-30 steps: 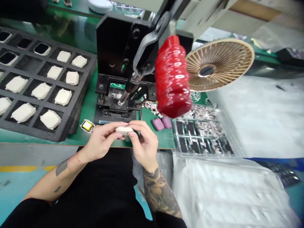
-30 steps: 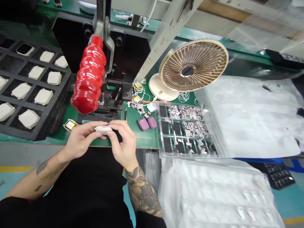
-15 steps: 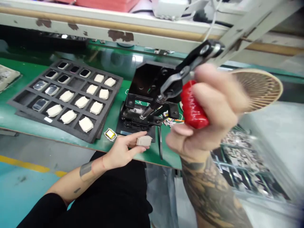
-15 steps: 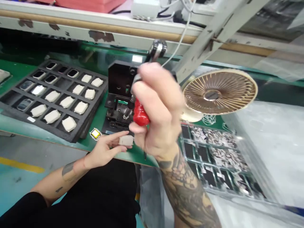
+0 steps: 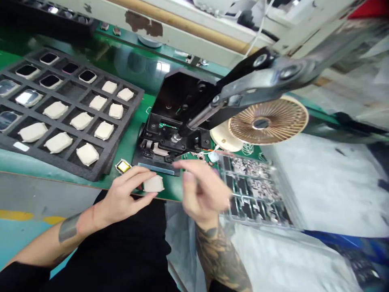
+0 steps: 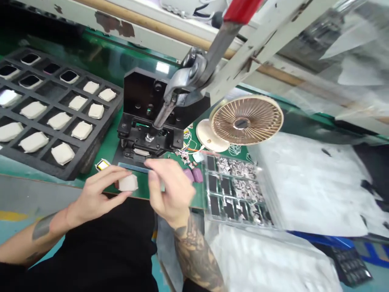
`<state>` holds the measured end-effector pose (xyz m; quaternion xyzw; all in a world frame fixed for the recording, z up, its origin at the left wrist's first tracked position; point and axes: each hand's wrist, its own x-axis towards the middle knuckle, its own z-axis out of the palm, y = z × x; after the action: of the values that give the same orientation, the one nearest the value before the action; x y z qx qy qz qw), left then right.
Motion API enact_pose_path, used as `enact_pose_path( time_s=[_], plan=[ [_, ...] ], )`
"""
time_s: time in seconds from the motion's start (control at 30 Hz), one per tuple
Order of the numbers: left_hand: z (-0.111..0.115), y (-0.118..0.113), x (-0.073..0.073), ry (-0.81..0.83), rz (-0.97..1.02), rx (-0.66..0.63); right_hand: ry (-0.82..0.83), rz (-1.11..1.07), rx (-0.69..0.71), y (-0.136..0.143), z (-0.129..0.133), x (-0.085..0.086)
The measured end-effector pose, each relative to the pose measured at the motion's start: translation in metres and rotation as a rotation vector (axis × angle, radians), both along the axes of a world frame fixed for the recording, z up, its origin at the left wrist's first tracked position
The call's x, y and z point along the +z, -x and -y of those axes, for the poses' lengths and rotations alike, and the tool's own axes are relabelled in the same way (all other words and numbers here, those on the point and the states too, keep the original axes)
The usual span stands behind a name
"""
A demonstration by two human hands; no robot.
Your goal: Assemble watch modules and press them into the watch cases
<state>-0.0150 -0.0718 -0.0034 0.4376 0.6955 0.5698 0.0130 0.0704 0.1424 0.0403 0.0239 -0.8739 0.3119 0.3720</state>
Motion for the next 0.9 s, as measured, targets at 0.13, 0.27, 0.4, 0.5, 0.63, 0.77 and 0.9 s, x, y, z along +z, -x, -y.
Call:
enact_pose_path(
  time_s=[0.13,0.27,0.4,0.5,0.63,0.77,0.9],
  plan=[
    [0.009,0.010,0.004,0.057,-0.191,0.144,-0.203,0.280,-0.016,0.020,0.008,-0.038],
    [0.005,0.016,0.007,0.108,-0.264,0.203,-0.214,0.453,-0.026,0.051,0.004,-0.054],
    [0.002,0.019,0.006,0.200,-0.339,0.303,-0.071,0.404,-0.042,0.043,0.008,-0.044],
    [-0.011,0.024,0.010,0.356,-0.410,0.319,0.068,0.292,-0.057,0.013,0.014,-0.035],
    [-0.048,0.033,0.023,0.717,-0.478,0.263,0.116,0.201,-0.140,-0.017,0.015,-0.027],
    [-0.071,0.040,0.035,0.897,-0.424,0.180,0.088,0.155,-0.184,-0.023,0.006,-0.021],
    [-0.057,0.034,0.042,0.720,-0.240,0.097,0.029,0.055,-0.163,-0.018,0.004,-0.016]
  ],
)
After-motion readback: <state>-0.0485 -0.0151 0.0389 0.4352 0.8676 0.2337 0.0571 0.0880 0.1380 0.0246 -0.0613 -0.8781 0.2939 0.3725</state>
